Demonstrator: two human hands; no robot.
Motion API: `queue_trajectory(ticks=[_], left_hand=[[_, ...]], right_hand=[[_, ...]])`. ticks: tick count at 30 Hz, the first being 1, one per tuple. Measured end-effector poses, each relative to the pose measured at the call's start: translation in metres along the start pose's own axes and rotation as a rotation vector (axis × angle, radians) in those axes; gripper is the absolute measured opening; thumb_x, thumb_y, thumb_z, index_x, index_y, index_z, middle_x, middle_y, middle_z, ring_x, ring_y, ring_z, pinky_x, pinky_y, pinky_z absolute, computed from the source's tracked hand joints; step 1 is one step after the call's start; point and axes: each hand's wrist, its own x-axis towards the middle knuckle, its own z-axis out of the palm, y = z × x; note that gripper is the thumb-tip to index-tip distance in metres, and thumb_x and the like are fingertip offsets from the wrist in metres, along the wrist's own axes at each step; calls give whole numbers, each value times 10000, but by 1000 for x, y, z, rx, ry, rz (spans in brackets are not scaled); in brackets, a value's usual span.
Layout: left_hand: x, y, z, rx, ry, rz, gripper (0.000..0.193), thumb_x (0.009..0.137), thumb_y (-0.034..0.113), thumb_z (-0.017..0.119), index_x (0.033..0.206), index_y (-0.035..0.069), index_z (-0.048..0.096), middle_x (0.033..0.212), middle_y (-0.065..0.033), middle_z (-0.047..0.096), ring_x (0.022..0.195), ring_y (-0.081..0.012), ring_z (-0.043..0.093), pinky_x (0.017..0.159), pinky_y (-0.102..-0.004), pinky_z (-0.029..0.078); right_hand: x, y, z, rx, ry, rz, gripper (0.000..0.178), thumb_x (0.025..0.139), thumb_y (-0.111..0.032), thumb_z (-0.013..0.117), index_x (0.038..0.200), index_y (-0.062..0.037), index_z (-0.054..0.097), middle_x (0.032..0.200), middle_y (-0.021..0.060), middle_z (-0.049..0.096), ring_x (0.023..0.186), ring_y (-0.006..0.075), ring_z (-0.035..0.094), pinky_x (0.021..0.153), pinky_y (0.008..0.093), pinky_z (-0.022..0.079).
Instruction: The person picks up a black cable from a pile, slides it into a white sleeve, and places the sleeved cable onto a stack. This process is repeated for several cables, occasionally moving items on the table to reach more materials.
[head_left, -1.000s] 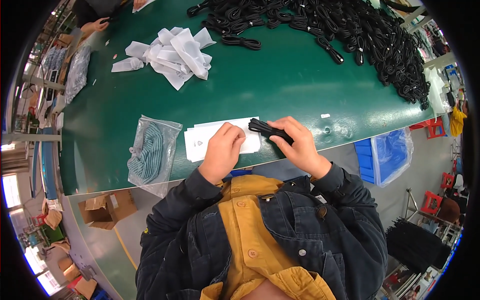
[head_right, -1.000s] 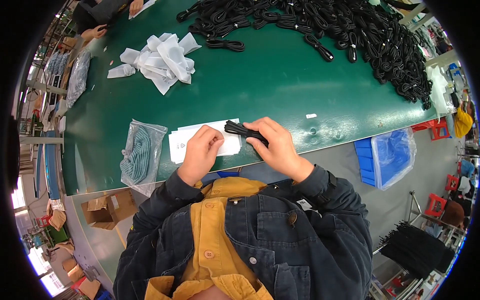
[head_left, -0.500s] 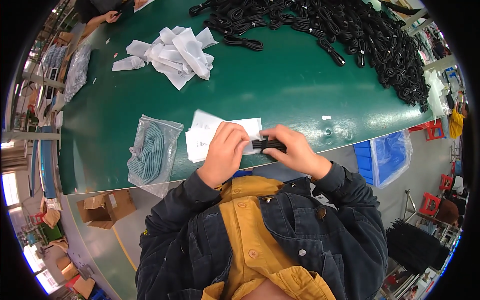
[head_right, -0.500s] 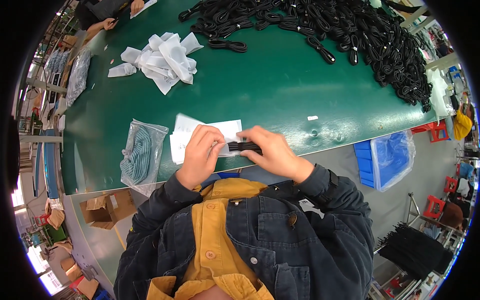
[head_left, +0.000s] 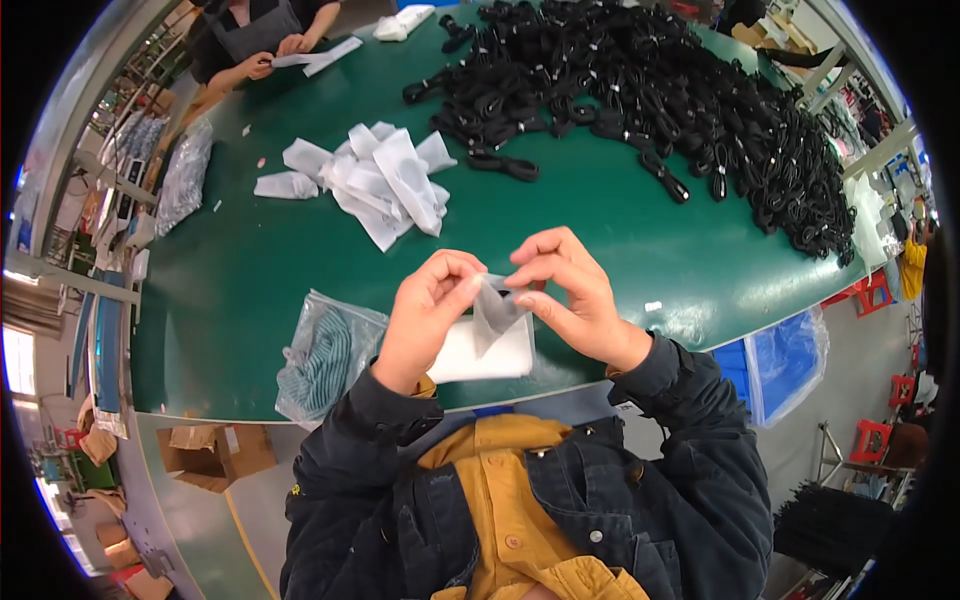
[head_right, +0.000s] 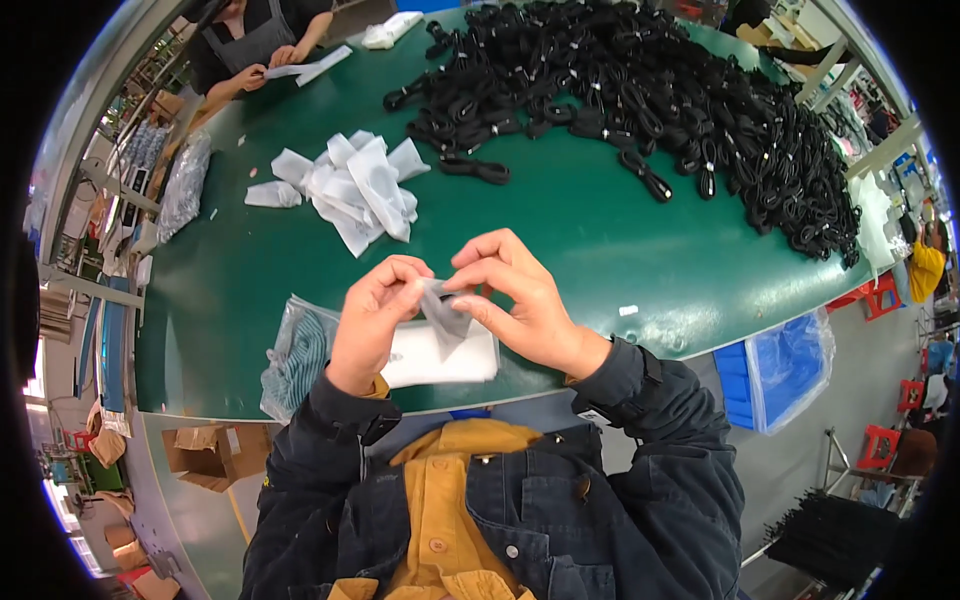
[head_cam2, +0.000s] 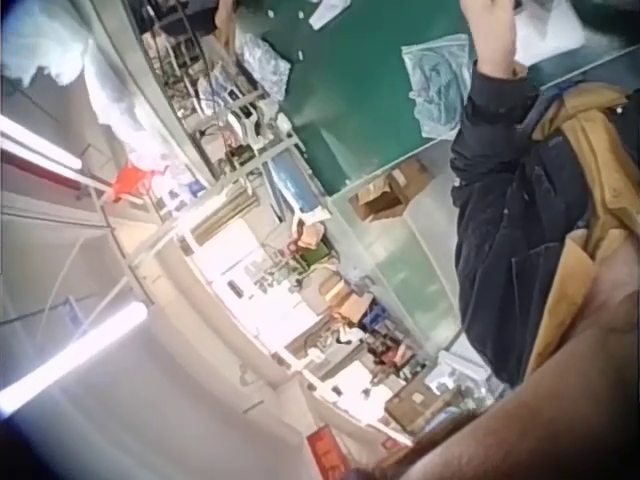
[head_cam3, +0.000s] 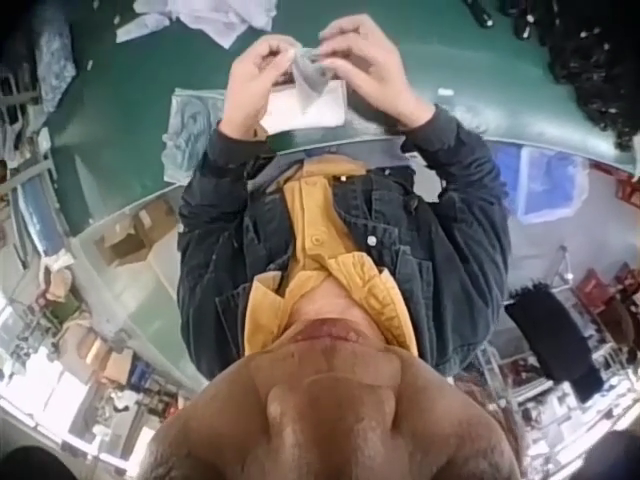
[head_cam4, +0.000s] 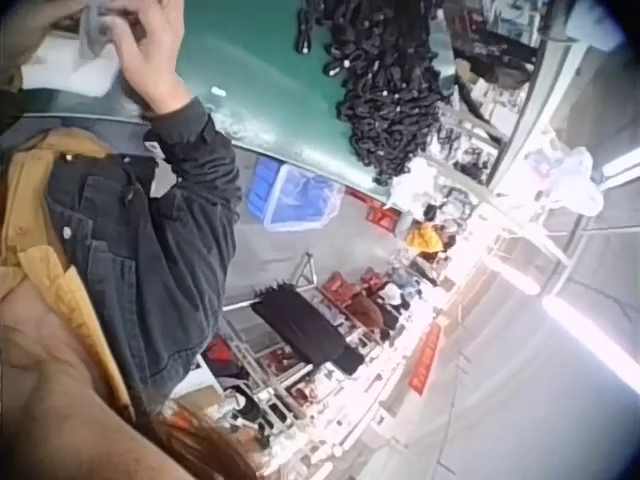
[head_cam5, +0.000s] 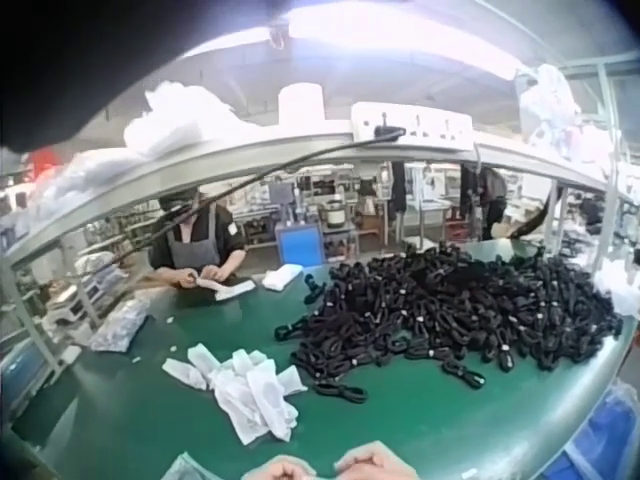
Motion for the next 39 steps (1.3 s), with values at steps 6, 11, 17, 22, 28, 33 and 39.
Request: queue_trajectory(ticks=[6,11,17,22,28,33,39], left_hand=[[33,37,-30,169,335,328,178,968,123,599,1092,-4,603,973,-56,595,799,-126,569,683,-244,464],[-7,1,1,814,127,413,226,879,34,679,1099,26,632,1007,-96,588,830,-204,601,709,-303,500],[-44,-57,31,907,-106,319,200,793,41,741,954,20,625,930,-118,550,823,-313,598,714,-374,502],[-47,-65,35,980,-122,350,156,786,20,723,873,12,595,869,-111,536,797,-314,585,722,-394,487],[-50,-71,32,934,-59,352,112,810,-8,697,868,8,603,810,-117,537,762,-308,586,666,-368,484],[-48,-64,37,882,-16,315,88,831,-30,666,875,-1,596,831,-127,549,748,-303,581,661,-355,482],[-52,-68,29,885,-17,270,71,865,-32,651,898,-7,594,860,-113,584,710,-227,583,647,-307,479]], right_hand=[[89,77,-24,-1032,80,-241,304,876,-65,674,1178,-43,640,1178,150,591,1052,307,604,827,368,542],[84,127,-45,-1323,-270,-34,275,872,-93,664,1138,-29,641,1153,153,611,1065,333,604,798,398,547],[38,65,-30,-1378,-475,282,244,824,-107,686,1058,-57,639,1115,112,603,1091,315,574,854,435,496],[20,67,-58,-1345,-349,-296,264,799,-107,710,1049,-74,629,1065,89,571,1076,295,547,874,414,457],[14,60,-75,-1276,-390,-149,325,783,-134,747,1074,-81,614,1077,78,567,1049,280,536,853,384,452],[-17,75,-87,-1310,-336,-81,260,859,-146,717,1077,-54,610,973,59,599,885,206,598,713,319,484],[-48,23,-48,-50,-168,808,203,963,-147,626,1113,-12,605,888,33,598,709,116,588,603,280,469]])
